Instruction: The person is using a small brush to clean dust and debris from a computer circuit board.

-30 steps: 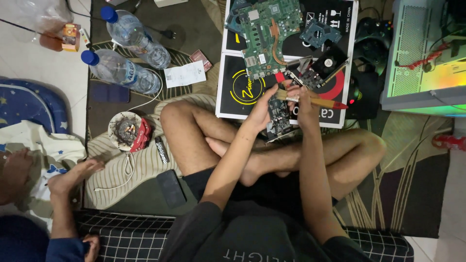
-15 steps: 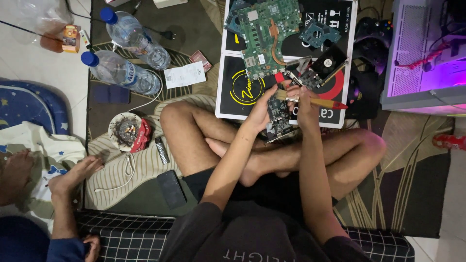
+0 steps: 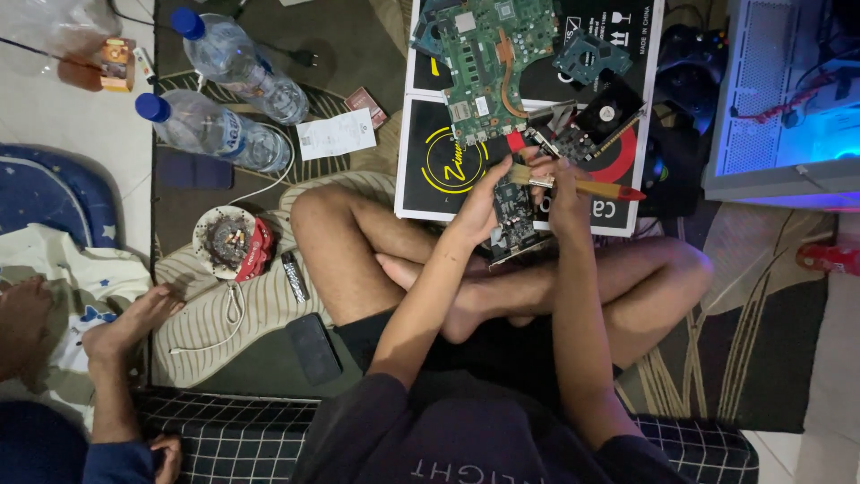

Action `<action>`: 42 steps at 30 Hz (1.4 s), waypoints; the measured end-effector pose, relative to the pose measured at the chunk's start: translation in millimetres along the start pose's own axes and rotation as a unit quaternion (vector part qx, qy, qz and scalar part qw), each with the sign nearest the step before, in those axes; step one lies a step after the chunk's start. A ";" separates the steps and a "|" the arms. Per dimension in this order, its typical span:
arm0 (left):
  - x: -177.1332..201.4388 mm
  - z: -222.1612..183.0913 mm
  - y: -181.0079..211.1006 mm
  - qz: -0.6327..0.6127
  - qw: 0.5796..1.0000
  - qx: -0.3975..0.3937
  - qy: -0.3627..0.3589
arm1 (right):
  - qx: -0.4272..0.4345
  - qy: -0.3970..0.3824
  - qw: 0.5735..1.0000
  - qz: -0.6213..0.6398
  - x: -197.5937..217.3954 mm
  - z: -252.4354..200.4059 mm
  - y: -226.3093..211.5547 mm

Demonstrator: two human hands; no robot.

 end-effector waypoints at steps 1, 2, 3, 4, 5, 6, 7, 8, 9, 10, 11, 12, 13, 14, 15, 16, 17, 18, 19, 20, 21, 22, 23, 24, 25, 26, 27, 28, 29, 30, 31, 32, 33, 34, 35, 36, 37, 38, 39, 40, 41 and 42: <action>-3.0 -0.7 1.4 -0.001 1.000 0.001 0.001 | -0.002 0.001 1.000 -0.001 1.3 0.3 2.5; -5.9 -1.3 3.3 0.000 1.000 -0.001 0.002 | -0.007 0.007 1.000 0.006 3.3 0.7 5.7; -8.6 -2.4 4.8 0.000 1.000 -0.003 0.004 | -0.014 0.015 1.000 0.013 5.4 0.2 8.9; -11.3 -5.5 8.1 -0.001 1.000 -0.001 0.006 | -0.017 0.015 1.000 0.012 10.3 0.6 16.1; -18.3 -8.9 11.7 0.031 0.999 -0.001 -0.019 | -0.014 0.017 1.000 0.021 14.7 1.1 22.9; -25.3 -12.7 15.1 0.064 0.997 0.000 -0.045 | -0.012 0.019 0.999 0.031 19.1 1.3 29.5; -26.2 -12.9 16.3 0.063 0.997 0.000 -0.044 | -0.014 0.019 0.999 0.030 18.0 2.1 26.9; -26.8 -12.9 16.8 0.068 0.997 0.006 -0.040 | -0.015 0.021 0.999 0.032 17.2 2.9 24.3; -27.9 -12.8 16.4 0.072 0.997 0.013 -0.037 | -0.017 0.024 0.999 0.033 17.4 3.5 21.1; -28.4 -12.2 17.0 0.070 0.997 0.014 -0.037 | -0.018 0.024 0.999 0.032 16.7 4.1 19.2; -28.6 -11.8 17.2 0.075 0.996 0.017 -0.035 | -0.023 0.023 0.999 0.031 15.9 4.1 17.9; -29.0 -11.5 17.2 0.080 0.996 0.019 -0.034 | -0.027 0.022 0.999 0.030 15.1 4.0 16.4; -37.3 -10.7 18.3 0.079 0.996 0.021 -0.034 | -0.028 0.022 0.999 0.029 16.0 4.2 18.7; -33.6 -10.2 19.6 0.059 0.997 0.025 0.053 | -0.033 0.027 0.998 0.037 17.3 3.9 21.4; -30.2 -11.9 20.4 0.039 0.989 0.030 0.138 | -0.038 0.032 0.998 0.045 18.5 3.7 23.9; -29.1 -12.0 20.1 0.039 0.989 0.031 0.138 | -0.039 0.033 0.998 0.044 20.0 2.5 25.6; -28.3 -11.7 20.6 0.034 0.990 0.031 0.137 | -0.039 0.034 0.998 0.048 21.0 2.5 27.4; -27.6 -11.5 21.0 0.029 0.990 0.032 0.135 | -0.038 0.036 0.997 0.051 21.9 2.4 29.0; -30.4 -12.6 21.9 0.028 0.990 0.032 0.135 | -0.038 0.036 0.997 0.051 21.5 2.6 27.9; -33.3 -14.0 23.1 0.025 0.990 0.029 0.134 | -0.031 0.028 0.998 0.052 20.1 2.9 25.6; -36.3 -15.6 24.7 0.023 0.991 0.025 0.132 | -0.023 0.019 0.998 0.054 18.1 3.5 23.3; -36.5 -16.2 25.1 0.023 0.991 0.024 0.132 | -0.023 0.019 0.998 0.054 17.0 3.0 21.8; -38.8 -16.0 26.4 0.027 0.992 0.021 0.120 | -0.019 0.017 0.998 0.057 15.5 3.5 19.9; -41.1 -16.0 27.6 0.031 0.993 0.018 0.109 | -0.016 0.016 0.998 0.059 14.0 3.9 17.7; -39.8 -15.8 25.4 0.031 0.994 0.017 0.108 | -0.015 0.015 0.998 0.060 13.2 4.0 17.0; -38.2 -15.7 23.1 0.021 0.994 0.014 0.108 | -0.015 0.015 0.998 0.064 12.4 4.0 16.5; -36.5 -15.7 20.8 0.010 0.994 0.011 0.107 | -0.015 0.015 0.997 0.068 11.5 3.9 16.0; -33.3 -15.3 19.9 0.010 0.994 0.010 0.107 | -0.013 0.014 0.997 0.069 10.6 4.5 15.0; -31.1 -14.6 18.6 0.011 0.995 0.007 0.101 | -0.008 0.010 0.998 0.069 9.9 4.9 13.1; -29.0 -13.7 17.3 0.011 0.995 0.004 0.095 | -0.003 0.006 0.998 0.069 9.3 5.4 11.2; -22.3 -13.3 17.1 0.012 0.996 0.004 0.094 | -0.002 0.007 0.998 0.069 8.4 4.9 9.8; -25.3 -11.7 16.6 0.042 0.999 0.005 0.026 | -0.002 0.006 0.998 0.068 7.5 4.4 8.8; -28.0 -11.9 15.4 0.072 0.997 0.007 -0.041 | -0.003 0.006 0.998 0.067 6.3 3.3 7.9; -28.7 -8.4 13.7 0.074 0.996 0.007 -0.041 | -0.002 0.007 0.998 0.067 7.6 3.4 10.2; -20.3 -4.8 13.4 0.056 0.998 0.003 0.021 | -0.003 0.010 0.997 0.070 9.1 3.3 12.9; -11.9 -2.4 12.8 0.039 0.996 -0.001 0.083 | -0.004 0.013 0.997 0.073 10.5 3.2 15.5; -15.5 -4.1 13.3 0.040 0.996 -0.002 0.083 | -0.003 0.012 0.997 0.074 9.8 3.9 13.9; -19.1 -5.9 14.1 0.036 0.996 -0.006 0.080 | 0.007 0.010 0.998 0.065 8.8 4.5 11.2; -22.6 -8.1 14.6 0.030 0.997 -0.010 0.077 | 0.016 0.006 0.998 0.056 7.9 4.9 8.5; -24.0 -9.6 15.1 0.030 0.997 -0.012 0.077 | 0.017 0.004 0.998 0.058 6.2 4.8 7.7; -26.1 -10.4 13.5 0.024 0.997 -0.006 0.073 | 0.018 0.002 0.998 0.058 5.5 4.5 6.4; -28.2 -10.9 11.9 0.018 0.997 0.001 0.068 | 0.019 -0.001 0.998 0.058 5.0 4.3 5.1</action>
Point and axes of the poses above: each hand's wrist, its own z-axis towards the middle knuckle, its own x-axis out of the back of the hand, y = z × x, the point moved 7 cm from there along z, towards the middle knuckle, and after that the axes turned 8 degrees about x, right-handed, at the moved point
